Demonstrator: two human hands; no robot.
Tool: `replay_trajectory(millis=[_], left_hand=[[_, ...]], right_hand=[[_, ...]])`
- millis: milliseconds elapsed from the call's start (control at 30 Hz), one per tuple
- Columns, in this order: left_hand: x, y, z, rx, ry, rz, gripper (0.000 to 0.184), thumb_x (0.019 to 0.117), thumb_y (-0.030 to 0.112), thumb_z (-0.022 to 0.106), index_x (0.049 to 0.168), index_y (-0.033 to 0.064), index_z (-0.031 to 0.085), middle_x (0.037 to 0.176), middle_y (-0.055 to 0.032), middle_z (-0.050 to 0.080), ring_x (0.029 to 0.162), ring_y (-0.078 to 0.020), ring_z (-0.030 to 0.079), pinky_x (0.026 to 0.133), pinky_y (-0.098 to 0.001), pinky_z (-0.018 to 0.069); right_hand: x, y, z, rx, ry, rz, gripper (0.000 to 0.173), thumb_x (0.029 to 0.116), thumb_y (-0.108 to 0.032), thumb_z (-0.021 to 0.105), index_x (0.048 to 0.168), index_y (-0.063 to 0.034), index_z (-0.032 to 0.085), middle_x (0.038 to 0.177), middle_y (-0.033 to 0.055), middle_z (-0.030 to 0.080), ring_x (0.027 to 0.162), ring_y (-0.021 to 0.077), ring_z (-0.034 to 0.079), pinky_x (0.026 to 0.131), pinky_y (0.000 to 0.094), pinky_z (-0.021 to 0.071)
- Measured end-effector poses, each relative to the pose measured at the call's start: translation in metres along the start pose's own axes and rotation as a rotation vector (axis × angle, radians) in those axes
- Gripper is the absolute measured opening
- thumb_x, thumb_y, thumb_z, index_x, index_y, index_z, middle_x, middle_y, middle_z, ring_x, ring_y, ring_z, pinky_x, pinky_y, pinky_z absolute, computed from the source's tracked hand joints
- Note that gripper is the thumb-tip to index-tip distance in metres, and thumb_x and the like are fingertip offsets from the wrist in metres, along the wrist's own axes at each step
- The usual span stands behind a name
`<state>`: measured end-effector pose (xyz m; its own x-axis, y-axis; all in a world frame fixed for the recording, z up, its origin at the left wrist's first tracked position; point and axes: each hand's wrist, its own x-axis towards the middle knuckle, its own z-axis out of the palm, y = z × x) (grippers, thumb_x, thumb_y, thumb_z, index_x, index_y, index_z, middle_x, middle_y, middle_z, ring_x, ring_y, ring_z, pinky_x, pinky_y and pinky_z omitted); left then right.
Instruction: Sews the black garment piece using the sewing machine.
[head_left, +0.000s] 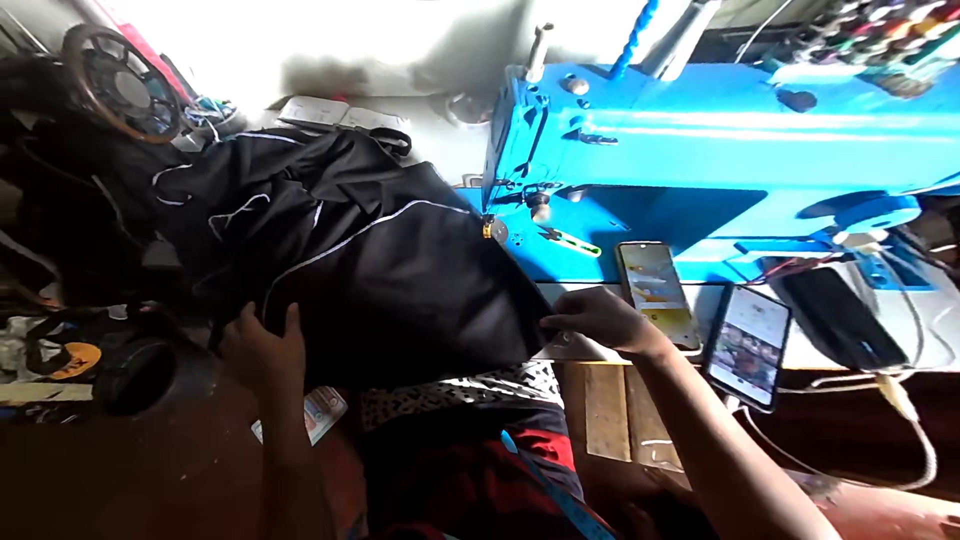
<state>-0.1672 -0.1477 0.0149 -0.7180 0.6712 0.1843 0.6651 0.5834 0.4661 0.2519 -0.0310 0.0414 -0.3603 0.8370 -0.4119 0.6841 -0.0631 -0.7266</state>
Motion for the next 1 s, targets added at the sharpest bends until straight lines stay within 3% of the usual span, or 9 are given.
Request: replay_trajectory(millis=[100, 200, 467, 567, 633, 700, 767, 833, 1000], left_hand=[[0.004, -0.004, 0.002, 0.015, 0.019, -0.004, 0.047, 0.1029, 0.037, 0.06, 0.122, -0.0061, 0.066, 0.123, -0.034, 0.063, 0.121, -0.0548, 0.056, 0.103, -0.0718, 0.0359], [0.01, -0.009, 0.005, 0.009, 0.079, 0.048, 0.04, 0.1042, 0.032, 0.059, 0.116, -0.0047, 0.07, 0.115, -0.0304, 0.067, 0.115, -0.0517, 0.06, 0.101, -0.0713, 0.0362], [0.033, -0.018, 0.006, 0.053, 0.211, 0.102, 0.041, 0.1054, 0.037, 0.056, 0.118, 0.0033, 0.075, 0.116, -0.0272, 0.069, 0.113, -0.0465, 0.063, 0.101, -0.069, 0.0364], [0.031, 0.011, -0.001, 0.003, 0.184, 0.112, 0.046, 0.1042, 0.033, 0.057, 0.136, 0.0005, 0.063, 0.138, -0.0324, 0.055, 0.128, -0.053, 0.051, 0.106, -0.0707, 0.033], [0.014, 0.049, -0.004, -0.078, 0.138, 0.254, 0.053, 0.1019, 0.032, 0.06, 0.141, -0.0042, 0.055, 0.145, -0.0354, 0.049, 0.133, -0.0565, 0.046, 0.109, -0.0719, 0.0318], [-0.006, 0.085, 0.012, -0.156, 0.037, 0.511, 0.052, 0.0973, 0.036, 0.066, 0.132, -0.0027, 0.064, 0.141, -0.0317, 0.054, 0.132, -0.0517, 0.05, 0.109, -0.0696, 0.0345], [-0.021, 0.112, 0.041, -0.202, -0.146, 0.711, 0.053, 0.0923, 0.048, 0.07, 0.127, 0.008, 0.071, 0.147, -0.0211, 0.055, 0.141, -0.0417, 0.046, 0.116, -0.064, 0.0322], [-0.028, 0.128, 0.063, -0.181, -0.28, 0.787, 0.061, 0.0908, 0.059, 0.066, 0.131, 0.013, 0.07, 0.154, -0.0166, 0.05, 0.148, -0.0392, 0.038, 0.119, -0.0642, 0.0263], [-0.029, 0.126, 0.078, -0.054, -0.428, 0.852, 0.09, 0.0851, 0.08, 0.053, 0.15, 0.0184, 0.054, 0.164, -0.0133, 0.037, 0.155, -0.0401, 0.024, 0.12, -0.0722, 0.0119]], right_hand=[[0.001, -0.001, 0.003, -0.001, -0.001, -0.004, 0.018, 0.0916, -0.017, 0.077, 0.092, -0.0007, 0.069, 0.071, 0.0009, 0.062, 0.062, 0.0059, 0.056, 0.065, 0.0267, 0.0498], [0.002, 0.0, 0.004, -0.001, 0.003, -0.008, 0.02, 0.0906, -0.018, 0.078, 0.091, -0.0011, 0.067, 0.071, 0.0014, 0.061, 0.062, 0.0075, 0.056, 0.064, 0.0283, 0.0506], [0.002, 0.001, 0.007, -0.051, 0.027, -0.018, 0.023, 0.0892, -0.021, 0.079, 0.089, -0.0023, 0.065, 0.071, 0.001, 0.056, 0.062, 0.0085, 0.052, 0.064, 0.0304, 0.0471], [0.003, 0.001, 0.007, -0.054, 0.018, -0.003, 0.023, 0.0897, -0.021, 0.079, 0.091, -0.0013, 0.066, 0.073, 0.0023, 0.059, 0.064, 0.0098, 0.054, 0.066, 0.0317, 0.0491], [0.003, 0.0, 0.007, -0.054, 0.011, -0.001, 0.024, 0.0899, -0.021, 0.079, 0.092, -0.001, 0.066, 0.072, 0.0022, 0.059, 0.062, 0.0093, 0.055, 0.065, 0.0313, 0.05], [0.001, -0.002, 0.007, -0.093, 0.033, -0.015, 0.025, 0.0899, -0.022, 0.079, 0.095, -0.0013, 0.066, 0.072, 0.0034, 0.06, 0.062, 0.0108, 0.057, 0.065, 0.0322, 0.0518], [-0.006, -0.007, 0.009, -0.224, 0.094, -0.047, 0.036, 0.0902, -0.028, 0.079, 0.11, -0.0009, 0.066, 0.084, 0.0122, 0.066, 0.073, 0.0252, 0.062, 0.072, 0.049, 0.0521], [-0.012, -0.004, 0.015, -0.39, 0.19, -0.231, 0.043, 0.0914, -0.031, 0.077, 0.119, 0.0003, 0.066, 0.103, 0.0205, 0.069, 0.09, 0.0395, 0.068, 0.078, 0.0624, 0.0536], [-0.007, 0.031, 0.025, -0.655, 0.338, -0.874, 0.019, 0.1013, -0.015, 0.058, 0.106, -0.0106, 0.076, 0.123, 0.0141, 0.071, 0.115, 0.036, 0.066, 0.092, 0.051, 0.0553]])
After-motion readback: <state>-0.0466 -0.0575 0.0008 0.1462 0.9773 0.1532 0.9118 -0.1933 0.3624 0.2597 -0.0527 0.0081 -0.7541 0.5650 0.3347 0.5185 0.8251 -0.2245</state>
